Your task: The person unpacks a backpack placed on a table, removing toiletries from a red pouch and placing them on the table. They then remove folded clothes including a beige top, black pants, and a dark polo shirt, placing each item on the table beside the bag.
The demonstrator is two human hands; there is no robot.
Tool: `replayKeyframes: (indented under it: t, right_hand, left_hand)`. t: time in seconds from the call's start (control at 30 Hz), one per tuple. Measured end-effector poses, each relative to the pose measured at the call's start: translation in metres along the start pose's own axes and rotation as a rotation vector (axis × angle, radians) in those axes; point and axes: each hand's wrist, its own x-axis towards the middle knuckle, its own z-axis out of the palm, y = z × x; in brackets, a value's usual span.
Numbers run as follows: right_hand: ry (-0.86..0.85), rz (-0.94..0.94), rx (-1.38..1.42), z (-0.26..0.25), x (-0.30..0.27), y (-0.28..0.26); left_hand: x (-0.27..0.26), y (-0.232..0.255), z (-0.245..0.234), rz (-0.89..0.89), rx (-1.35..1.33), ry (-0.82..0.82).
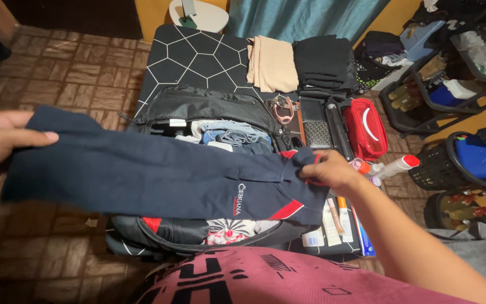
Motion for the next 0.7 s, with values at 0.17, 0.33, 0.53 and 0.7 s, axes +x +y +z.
replayKeyframes:
  t: [0.17, 0.33, 0.53, 0.7]
  right_hand:
    - [0.032, -0.158, -0.042, -0.043, -0.024, -0.052]
    - [0.228, -0.599, -0.035, -0.085, -0.07, -0.076]
    - [0.31, -0.72, -0.496, -0.045, -0.074, 0.012]
    - [0.322, -0.409, -0.559, 0.002, -0.076, 0.067]
  left_hand:
    - [0.041, 0.003, -0.038, 0.397, 0.105, 0.079]
    - [0.037, -0.049, -0.014, 0.453, 0.41, 0.304]
    - [-0.024, -0.126, 0.06, 0.464, 0.54, 0.331]
    - [-0.049, -0.157, 0.067, 0.353, 0.422, 0.303]
